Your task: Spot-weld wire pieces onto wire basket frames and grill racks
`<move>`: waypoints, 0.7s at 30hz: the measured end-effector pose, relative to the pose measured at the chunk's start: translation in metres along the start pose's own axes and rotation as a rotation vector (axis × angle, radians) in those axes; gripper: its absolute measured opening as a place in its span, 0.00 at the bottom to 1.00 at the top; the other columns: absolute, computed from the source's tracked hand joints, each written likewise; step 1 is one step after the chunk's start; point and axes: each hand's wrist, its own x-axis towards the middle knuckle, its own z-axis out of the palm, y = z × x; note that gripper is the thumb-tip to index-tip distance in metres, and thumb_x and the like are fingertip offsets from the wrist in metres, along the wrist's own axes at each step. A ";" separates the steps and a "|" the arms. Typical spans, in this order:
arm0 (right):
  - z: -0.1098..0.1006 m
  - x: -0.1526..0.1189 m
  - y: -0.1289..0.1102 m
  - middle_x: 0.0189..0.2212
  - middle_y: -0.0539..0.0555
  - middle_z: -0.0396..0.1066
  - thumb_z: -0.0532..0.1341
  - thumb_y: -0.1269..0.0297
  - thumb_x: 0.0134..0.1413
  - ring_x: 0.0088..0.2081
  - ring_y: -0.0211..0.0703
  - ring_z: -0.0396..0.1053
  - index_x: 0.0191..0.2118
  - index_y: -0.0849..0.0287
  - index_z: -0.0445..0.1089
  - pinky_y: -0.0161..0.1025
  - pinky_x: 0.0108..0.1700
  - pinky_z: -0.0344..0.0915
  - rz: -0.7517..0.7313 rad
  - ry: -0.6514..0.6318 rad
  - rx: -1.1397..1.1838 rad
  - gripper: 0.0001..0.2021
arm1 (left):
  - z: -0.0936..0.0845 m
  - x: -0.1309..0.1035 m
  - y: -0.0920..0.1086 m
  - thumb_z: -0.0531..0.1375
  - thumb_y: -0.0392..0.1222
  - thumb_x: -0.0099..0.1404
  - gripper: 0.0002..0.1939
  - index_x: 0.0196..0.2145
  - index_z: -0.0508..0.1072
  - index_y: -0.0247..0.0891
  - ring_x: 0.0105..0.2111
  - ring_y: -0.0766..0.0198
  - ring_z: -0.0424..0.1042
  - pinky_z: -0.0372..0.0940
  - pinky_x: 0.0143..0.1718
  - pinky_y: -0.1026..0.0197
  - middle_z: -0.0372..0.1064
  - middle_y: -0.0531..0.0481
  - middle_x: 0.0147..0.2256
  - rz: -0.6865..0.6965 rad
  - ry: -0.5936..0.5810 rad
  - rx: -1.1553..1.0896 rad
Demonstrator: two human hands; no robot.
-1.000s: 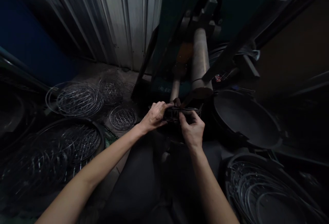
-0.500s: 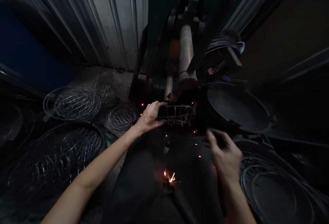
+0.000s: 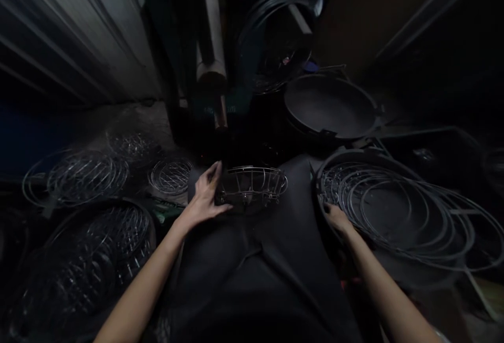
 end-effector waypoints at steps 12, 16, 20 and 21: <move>-0.032 -0.018 0.016 0.44 0.64 0.72 0.57 0.66 0.56 0.46 0.50 0.70 0.51 0.62 0.70 0.37 0.45 0.64 0.082 -0.053 -0.236 0.17 | 0.017 0.002 -0.021 0.65 0.53 0.51 0.35 0.53 0.60 0.40 0.48 0.55 0.67 0.65 0.50 0.51 0.64 0.45 0.48 -0.185 0.258 -0.227; -0.037 -0.002 0.004 0.47 0.65 0.70 0.57 0.64 0.59 0.50 0.51 0.67 0.48 0.65 0.71 0.45 0.50 0.62 0.102 -0.041 -0.296 0.14 | 0.017 0.004 -0.021 0.65 0.53 0.50 0.32 0.50 0.62 0.41 0.46 0.55 0.69 0.66 0.48 0.51 0.66 0.47 0.46 -0.190 0.261 -0.238; -0.036 -0.002 -0.014 0.44 0.62 0.72 0.56 0.71 0.59 0.47 0.47 0.69 0.41 0.66 0.72 0.46 0.49 0.64 0.056 -0.055 -0.326 0.09 | 0.012 0.005 -0.010 0.66 0.52 0.48 0.32 0.49 0.63 0.40 0.44 0.56 0.70 0.66 0.48 0.53 0.68 0.48 0.45 -0.172 0.301 -0.239; -0.038 -0.006 -0.016 0.41 0.63 0.73 0.56 0.74 0.58 0.44 0.48 0.71 0.38 0.66 0.73 0.43 0.46 0.66 0.040 -0.064 -0.330 0.09 | 0.008 0.007 -0.006 0.67 0.51 0.48 0.32 0.49 0.63 0.40 0.44 0.57 0.70 0.66 0.48 0.54 0.68 0.47 0.44 -0.147 0.319 -0.240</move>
